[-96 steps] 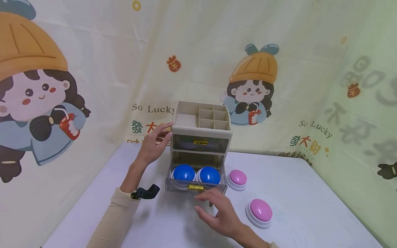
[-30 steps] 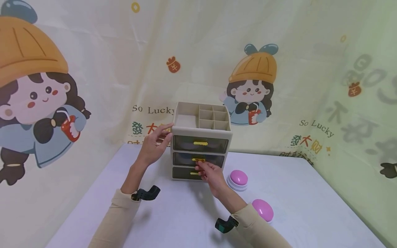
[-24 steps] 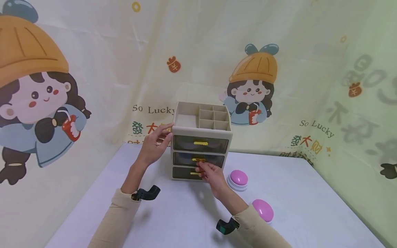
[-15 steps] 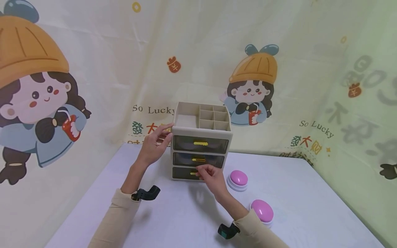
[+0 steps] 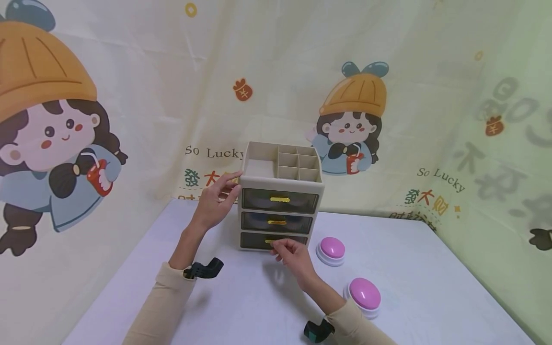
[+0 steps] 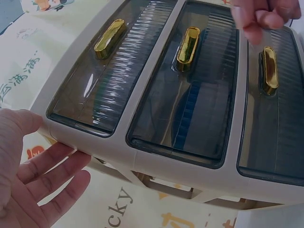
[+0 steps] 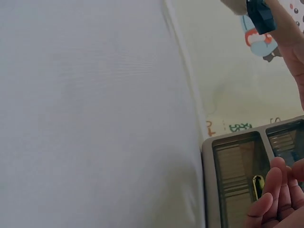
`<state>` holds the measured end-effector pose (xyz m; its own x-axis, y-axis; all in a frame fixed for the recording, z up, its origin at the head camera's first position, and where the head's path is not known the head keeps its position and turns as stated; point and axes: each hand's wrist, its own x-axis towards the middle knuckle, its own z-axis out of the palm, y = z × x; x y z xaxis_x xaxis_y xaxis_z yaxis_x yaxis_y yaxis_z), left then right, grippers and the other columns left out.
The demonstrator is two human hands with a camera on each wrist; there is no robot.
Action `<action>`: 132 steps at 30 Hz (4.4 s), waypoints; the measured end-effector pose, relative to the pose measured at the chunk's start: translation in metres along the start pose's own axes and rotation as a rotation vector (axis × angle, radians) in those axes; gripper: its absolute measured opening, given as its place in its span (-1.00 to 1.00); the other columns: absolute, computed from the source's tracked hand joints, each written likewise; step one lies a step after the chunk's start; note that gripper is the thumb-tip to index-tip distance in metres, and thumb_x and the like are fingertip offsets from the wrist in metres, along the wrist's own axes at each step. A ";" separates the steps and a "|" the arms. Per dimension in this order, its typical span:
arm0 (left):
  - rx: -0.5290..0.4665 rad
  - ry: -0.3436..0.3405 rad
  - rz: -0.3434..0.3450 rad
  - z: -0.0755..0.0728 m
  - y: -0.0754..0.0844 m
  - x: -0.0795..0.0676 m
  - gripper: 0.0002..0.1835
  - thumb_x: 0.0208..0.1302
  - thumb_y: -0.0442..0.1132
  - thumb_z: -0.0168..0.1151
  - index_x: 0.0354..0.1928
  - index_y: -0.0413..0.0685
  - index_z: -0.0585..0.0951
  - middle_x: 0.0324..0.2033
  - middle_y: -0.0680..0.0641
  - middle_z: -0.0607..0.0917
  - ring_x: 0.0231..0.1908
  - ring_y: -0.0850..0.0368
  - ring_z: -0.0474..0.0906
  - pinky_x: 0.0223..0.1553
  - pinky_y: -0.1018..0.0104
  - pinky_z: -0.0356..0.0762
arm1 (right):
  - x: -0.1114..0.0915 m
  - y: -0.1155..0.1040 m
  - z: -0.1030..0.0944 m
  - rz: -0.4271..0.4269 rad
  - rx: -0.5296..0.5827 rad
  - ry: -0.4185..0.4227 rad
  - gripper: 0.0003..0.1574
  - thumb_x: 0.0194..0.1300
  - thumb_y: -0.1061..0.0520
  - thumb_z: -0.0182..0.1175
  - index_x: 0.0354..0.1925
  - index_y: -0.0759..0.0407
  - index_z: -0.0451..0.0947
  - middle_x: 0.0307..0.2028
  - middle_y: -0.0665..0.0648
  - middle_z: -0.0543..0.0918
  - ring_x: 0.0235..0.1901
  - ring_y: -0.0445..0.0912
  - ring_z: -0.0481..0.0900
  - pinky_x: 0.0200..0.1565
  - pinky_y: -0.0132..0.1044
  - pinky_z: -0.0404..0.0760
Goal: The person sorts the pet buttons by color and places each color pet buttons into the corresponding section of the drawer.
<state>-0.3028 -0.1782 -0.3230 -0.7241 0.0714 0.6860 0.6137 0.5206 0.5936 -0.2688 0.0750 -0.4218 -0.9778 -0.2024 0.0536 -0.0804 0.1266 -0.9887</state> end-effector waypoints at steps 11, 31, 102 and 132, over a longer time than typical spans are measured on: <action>0.000 0.004 -0.001 -0.001 0.001 0.001 -0.56 0.49 -0.18 0.21 0.37 0.12 0.54 -0.10 -0.16 0.78 -0.20 0.01 0.73 -0.12 0.09 0.69 | 0.002 0.008 -0.004 0.274 0.357 -0.164 -0.52 0.53 -0.04 0.14 0.10 0.35 0.61 -0.32 -0.04 0.76 -0.36 -0.23 0.54 -0.29 -0.43 0.46; 0.002 0.002 -0.001 0.000 0.002 0.002 -0.56 0.49 -0.18 0.21 0.37 0.12 0.54 -0.10 -0.17 0.77 -0.20 0.01 0.72 -0.11 0.09 0.68 | 0.023 0.015 -0.007 0.335 0.431 -0.119 -0.65 0.51 -0.05 0.15 -0.11 0.20 0.68 -0.36 -0.05 0.75 -0.39 -0.24 0.53 -0.32 -0.43 0.42; -0.008 0.003 0.001 0.001 0.002 0.001 -0.55 0.49 -0.19 0.21 0.37 0.08 0.53 -0.09 -0.19 0.77 -0.21 -0.02 0.73 -0.12 0.06 0.69 | -0.081 -0.005 -0.067 -0.436 -0.357 0.093 -0.94 0.36 0.22 0.33 -0.29 0.17 0.71 -0.51 0.02 0.72 -0.53 -0.31 0.54 -0.46 -0.40 0.52; -0.001 0.001 -0.002 0.000 0.001 0.000 -0.55 0.49 -0.19 0.22 0.37 0.07 0.53 -0.09 -0.18 0.77 -0.20 -0.01 0.73 -0.13 0.17 0.68 | -0.038 -0.007 -0.109 -0.165 -0.424 0.254 -0.82 0.42 0.15 0.30 -0.18 0.27 0.72 -0.38 0.09 0.76 -0.42 -0.18 0.61 -0.36 -0.41 0.56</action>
<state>-0.3015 -0.1779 -0.3223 -0.7251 0.0693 0.6851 0.6124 0.5199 0.5956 -0.2522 0.1881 -0.4019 -0.9573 -0.0178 0.2884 -0.2574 0.5060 -0.8233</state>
